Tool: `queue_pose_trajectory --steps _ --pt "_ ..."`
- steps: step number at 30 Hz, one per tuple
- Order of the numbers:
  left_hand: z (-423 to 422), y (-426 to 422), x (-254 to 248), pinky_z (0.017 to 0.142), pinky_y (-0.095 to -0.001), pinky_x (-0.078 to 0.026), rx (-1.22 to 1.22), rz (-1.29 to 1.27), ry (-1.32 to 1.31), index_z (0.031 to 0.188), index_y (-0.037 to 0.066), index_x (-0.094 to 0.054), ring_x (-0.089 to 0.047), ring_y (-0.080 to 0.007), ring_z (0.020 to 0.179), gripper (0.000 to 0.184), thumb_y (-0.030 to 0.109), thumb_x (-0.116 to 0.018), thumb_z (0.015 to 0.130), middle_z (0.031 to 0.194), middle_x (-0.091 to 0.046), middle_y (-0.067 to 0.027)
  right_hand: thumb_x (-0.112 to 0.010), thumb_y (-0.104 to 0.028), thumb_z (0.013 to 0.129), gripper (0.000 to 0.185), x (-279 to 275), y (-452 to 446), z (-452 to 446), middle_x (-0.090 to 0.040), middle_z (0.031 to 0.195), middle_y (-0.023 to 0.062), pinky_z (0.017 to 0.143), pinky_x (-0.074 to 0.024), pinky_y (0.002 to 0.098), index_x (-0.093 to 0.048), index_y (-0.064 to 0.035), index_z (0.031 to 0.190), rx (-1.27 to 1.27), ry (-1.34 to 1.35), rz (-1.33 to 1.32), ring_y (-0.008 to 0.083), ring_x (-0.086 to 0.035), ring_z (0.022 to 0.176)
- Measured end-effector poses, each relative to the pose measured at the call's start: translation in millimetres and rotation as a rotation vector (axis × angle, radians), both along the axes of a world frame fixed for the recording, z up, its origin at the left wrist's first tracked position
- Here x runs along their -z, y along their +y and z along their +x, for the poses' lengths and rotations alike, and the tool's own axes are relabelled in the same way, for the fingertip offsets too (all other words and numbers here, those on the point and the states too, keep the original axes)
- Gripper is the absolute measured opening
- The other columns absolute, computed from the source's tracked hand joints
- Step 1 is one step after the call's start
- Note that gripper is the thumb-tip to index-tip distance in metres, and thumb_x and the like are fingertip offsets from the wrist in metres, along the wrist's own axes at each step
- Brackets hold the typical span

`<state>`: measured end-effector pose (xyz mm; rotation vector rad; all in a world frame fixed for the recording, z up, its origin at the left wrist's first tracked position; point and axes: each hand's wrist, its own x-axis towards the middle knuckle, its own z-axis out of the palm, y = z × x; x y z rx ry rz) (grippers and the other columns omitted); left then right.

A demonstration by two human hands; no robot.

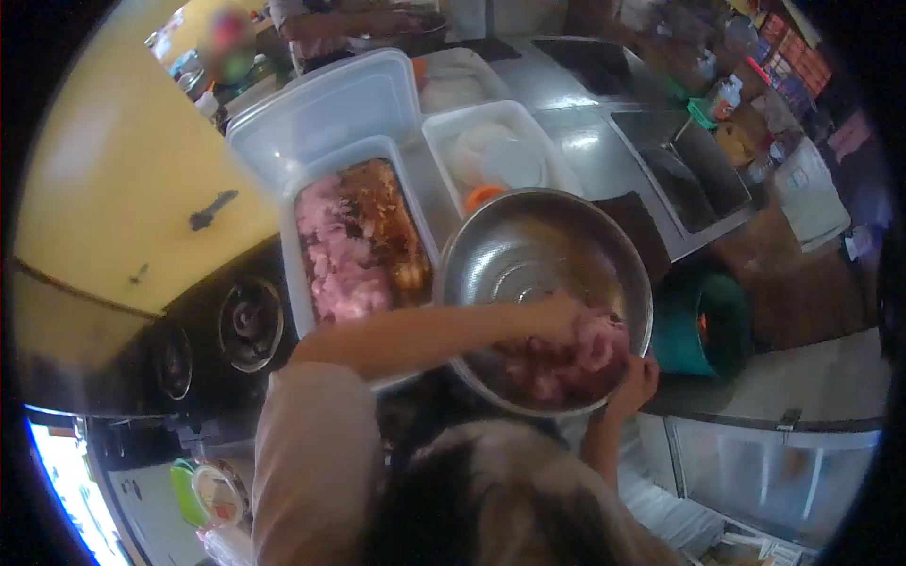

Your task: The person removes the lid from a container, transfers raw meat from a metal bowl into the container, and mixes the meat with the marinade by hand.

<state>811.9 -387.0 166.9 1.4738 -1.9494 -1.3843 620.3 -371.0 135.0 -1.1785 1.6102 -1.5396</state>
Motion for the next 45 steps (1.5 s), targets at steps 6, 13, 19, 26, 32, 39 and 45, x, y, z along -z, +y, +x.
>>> queue_pose_trajectory --steps 6,13,19,26,32,39,45 --pt "49.3 11.3 -45.6 0.050 -0.0276 -0.046 -0.105 0.108 0.295 0.099 0.007 -0.057 -0.057 -0.0151 0.060 0.044 0.005 -0.064 0.056 0.075 -0.061 -0.0059 -0.051 -0.007 0.069 0.007 -0.2 2.8 -2.9 -0.049 0.071 0.0029 0.056 -0.0369 0.0246 -0.052 -0.0001 0.073 -0.120 -0.232 0.033 0.0113 -0.043 0.064" --pt "132.7 83.7 -166.4 0.069 -0.0265 -0.045 -0.434 -0.203 0.198 0.107 0.004 -0.052 -0.055 -0.0145 0.084 0.059 0.011 -0.072 0.052 0.095 -0.057 -0.0074 -0.051 -0.005 0.071 0.007 -1.1 4.5 -8.7 -0.048 0.069 0.0012 0.054 -0.0356 0.0239 -0.053 0.0000 0.076 -0.242 -0.376 0.061 0.0101 -0.041 0.061" --pt "208.6 144.4 -148.7 0.079 -0.0273 -0.041 -0.677 -0.331 -0.106 0.102 0.002 -0.054 -0.053 -0.0194 0.088 0.057 0.016 -0.073 0.050 0.096 -0.055 -0.0109 -0.052 -0.005 0.069 0.007 -1.7 3.9 -1.7 -0.047 0.071 0.0002 0.055 -0.0356 0.0241 -0.052 -0.0005 0.075 -0.092 -0.076 -0.004 0.0099 -0.041 0.063" --pt "268.4 169.4 -55.1 0.082 -0.0353 -0.041 -0.421 -0.096 -0.596 0.113 0.005 -0.047 -0.051 -0.0293 0.096 0.062 0.014 -0.070 0.056 0.107 -0.052 -0.0147 -0.054 -0.007 0.069 0.006 32.1 -9.9 -26.6 -0.048 0.069 -0.0003 0.055 -0.0359 0.0228 -0.052 -0.0025 0.072 -0.078 -0.163 0.062 0.0098 -0.043 0.062" --pt "207.6 118.6 -111.6 0.078 -0.0384 -0.044 -0.370 -0.236 -0.889 0.113 0.009 -0.047 -0.055 -0.0290 0.089 0.055 0.015 -0.067 0.062 0.103 -0.054 -0.0137 -0.053 -0.009 0.069 0.007 2.0 1.8 -5.8 -0.046 0.071 0.0006 0.056 -0.0345 0.0227 -0.051 -0.0037 0.074 -0.070 -0.170 0.056 0.0099 -0.042 0.063" --pt "32.5 16.5 -49.0 0.087 -0.0420 -0.038 0.362 -0.587 -0.209 0.122 0.014 -0.036 -0.040 -0.0365 0.107 0.085 0.036 -0.073 0.050 0.118 -0.040 -0.0171 -0.052 -0.003 0.067 0.016 4.2 2.1 1.6 -0.052 0.074 0.0022 0.058 -0.0374 0.0203 -0.056 -0.0010 0.082 0.009 -0.386 0.055 0.0101 -0.047 0.065" --pt "-36.2 -3.5 16.1 0.086 -0.0574 -0.031 0.361 -0.600 -0.332 0.125 0.015 -0.027 -0.027 -0.0484 0.112 0.100 0.035 -0.078 0.042 0.127 -0.028 -0.0209 -0.051 -0.003 0.067 0.028 -15.9 6.1 5.9 -0.056 0.084 0.0049 0.064 -0.0397 0.0217 -0.056 0.0023 0.094 -0.017 -0.215 0.120 0.0115 -0.050 0.074"
